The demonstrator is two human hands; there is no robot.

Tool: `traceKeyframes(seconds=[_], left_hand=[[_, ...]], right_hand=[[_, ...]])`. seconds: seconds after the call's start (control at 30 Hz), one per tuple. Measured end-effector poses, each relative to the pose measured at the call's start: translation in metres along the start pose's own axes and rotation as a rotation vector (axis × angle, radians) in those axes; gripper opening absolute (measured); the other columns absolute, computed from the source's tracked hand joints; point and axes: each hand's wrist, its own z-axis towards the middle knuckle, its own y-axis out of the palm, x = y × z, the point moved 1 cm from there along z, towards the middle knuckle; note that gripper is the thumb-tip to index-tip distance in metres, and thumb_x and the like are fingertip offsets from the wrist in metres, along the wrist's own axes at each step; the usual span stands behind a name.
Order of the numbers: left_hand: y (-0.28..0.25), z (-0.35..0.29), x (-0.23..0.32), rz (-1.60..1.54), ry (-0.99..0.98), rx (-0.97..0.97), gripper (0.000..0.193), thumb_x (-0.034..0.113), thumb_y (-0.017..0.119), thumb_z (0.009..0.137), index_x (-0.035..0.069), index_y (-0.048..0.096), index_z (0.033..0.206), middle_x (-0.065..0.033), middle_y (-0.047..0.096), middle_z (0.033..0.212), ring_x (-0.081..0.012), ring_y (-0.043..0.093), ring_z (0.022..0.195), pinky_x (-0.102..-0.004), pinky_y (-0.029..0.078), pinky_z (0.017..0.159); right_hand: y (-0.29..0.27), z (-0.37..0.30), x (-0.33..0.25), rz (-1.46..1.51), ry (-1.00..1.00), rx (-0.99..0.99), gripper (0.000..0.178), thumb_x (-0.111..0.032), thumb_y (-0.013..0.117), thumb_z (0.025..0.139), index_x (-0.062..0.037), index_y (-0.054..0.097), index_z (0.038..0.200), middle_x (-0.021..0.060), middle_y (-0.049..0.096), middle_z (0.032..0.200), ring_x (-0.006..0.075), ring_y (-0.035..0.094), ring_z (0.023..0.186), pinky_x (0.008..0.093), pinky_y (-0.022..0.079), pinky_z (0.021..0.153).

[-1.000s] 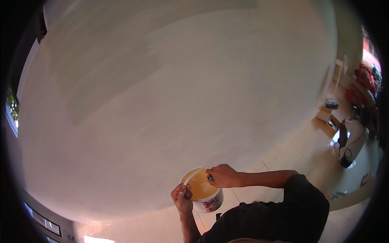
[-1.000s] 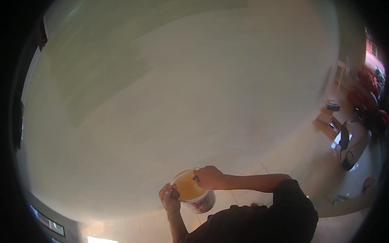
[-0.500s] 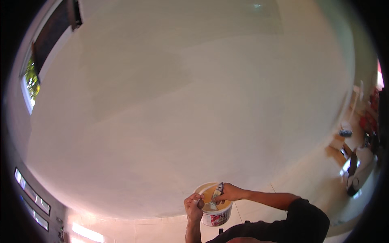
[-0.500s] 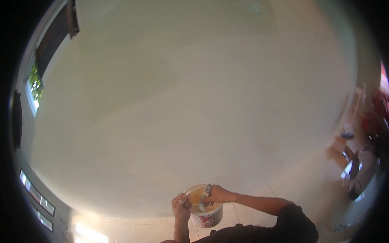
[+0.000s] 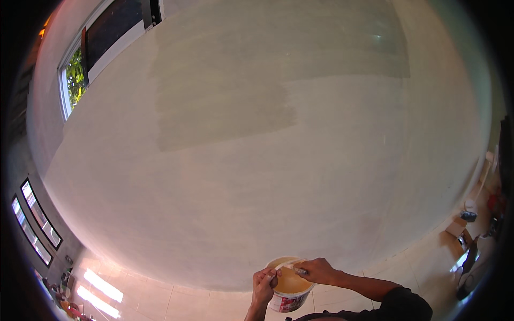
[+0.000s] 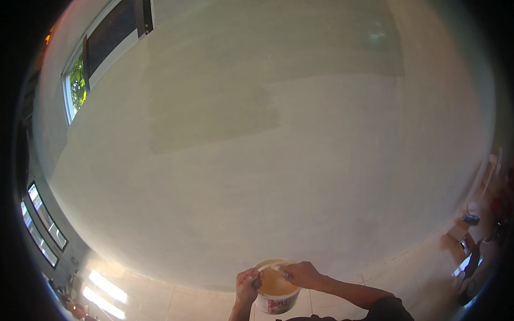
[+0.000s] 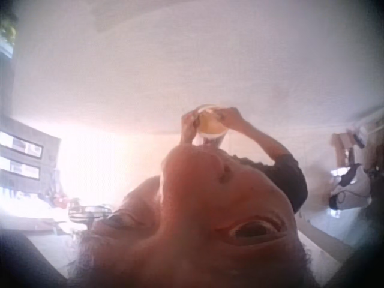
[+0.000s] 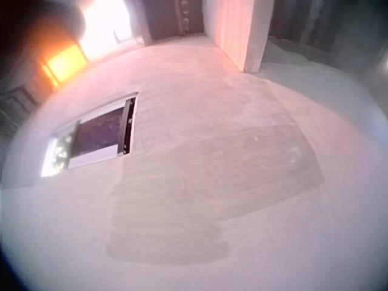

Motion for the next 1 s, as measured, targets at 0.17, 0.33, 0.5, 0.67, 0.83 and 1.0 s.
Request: traceKeyframes(seconds=[0.17,0.33,0.5,0.67,0.83,1.0], left_hand=[[0.002,-0.002,-0.002,-0.001,0.021,-0.004,0.023,0.013,0.048,0.089,-0.006,0.058,0.080,0.0060,0.034,0.053,-0.0037,0.025,0.045,-0.0220,0.016,0.044],[0.007,-0.001,0.001,0.000,0.015,-0.016,0.024,0.015,0.048,0.089,-0.006,0.058,0.081,0.0064,0.034,0.053,-0.0034,0.024,0.045,-0.0220,0.016,0.044],[0.006,-0.004,0.002,0.022,0.005,0.001,0.023,0.015,0.047,0.089,-0.004,0.058,0.081,0.0066,0.034,0.053,-0.0035,0.024,0.046,-0.0219,0.016,0.045],[0.007,-0.005,0.005,0.036,-0.009,-0.020,0.023,0.015,0.047,0.089,-0.003,0.058,0.080,0.0065,0.034,0.053,-0.0037,0.024,0.046,-0.0220,0.017,0.045],[0.008,-0.009,0.008,0.036,0.004,-0.042,0.023,0.015,0.047,0.089,-0.003,0.058,0.080,0.0063,0.034,0.053,-0.0039,0.025,0.046,-0.0223,0.018,0.045],[0.005,-0.005,0.008,0.049,0.007,-0.029,0.023,0.014,0.047,0.089,-0.003,0.058,0.079,0.0063,0.034,0.053,-0.0040,0.025,0.046,-0.0224,0.018,0.045]], right_hand=[[-0.017,-0.001,-0.007,0.544,0.232,-0.116,0.030,-0.024,0.067,0.081,-0.0041,0.064,0.104,0.0095,0.069,0.081,0.0154,0.066,0.070,0.0292,0.053,0.066],[0.006,0.004,0.004,0.939,0.213,-0.203,0.026,-0.014,0.069,0.080,0.0046,0.064,0.097,0.0077,0.069,0.084,0.0126,0.065,0.072,0.0263,0.053,0.066],[-0.003,-0.001,-0.001,0.535,0.196,-0.121,0.027,-0.020,0.069,0.080,-0.0013,0.066,0.099,0.0096,0.069,0.079,0.0143,0.065,0.067,0.0282,0.053,0.064],[-0.009,-0.005,-0.011,0.042,0.038,0.070,0.028,-0.029,0.066,0.080,-0.0098,0.068,0.100,0.0123,0.068,0.076,0.0249,0.065,0.062,0.0325,0.053,0.059],[0.003,-0.013,-0.003,-0.014,-0.046,0.148,0.032,-0.035,0.064,0.081,-0.0123,0.066,0.103,0.0128,0.067,0.076,0.0318,0.064,0.064,0.0379,0.052,0.059],[-0.023,-0.004,-0.016,0.297,0.188,-0.031,0.024,-0.021,0.068,0.080,-0.0038,0.067,0.097,0.0108,0.069,0.078,0.0186,0.067,0.065,0.0297,0.054,0.063]])
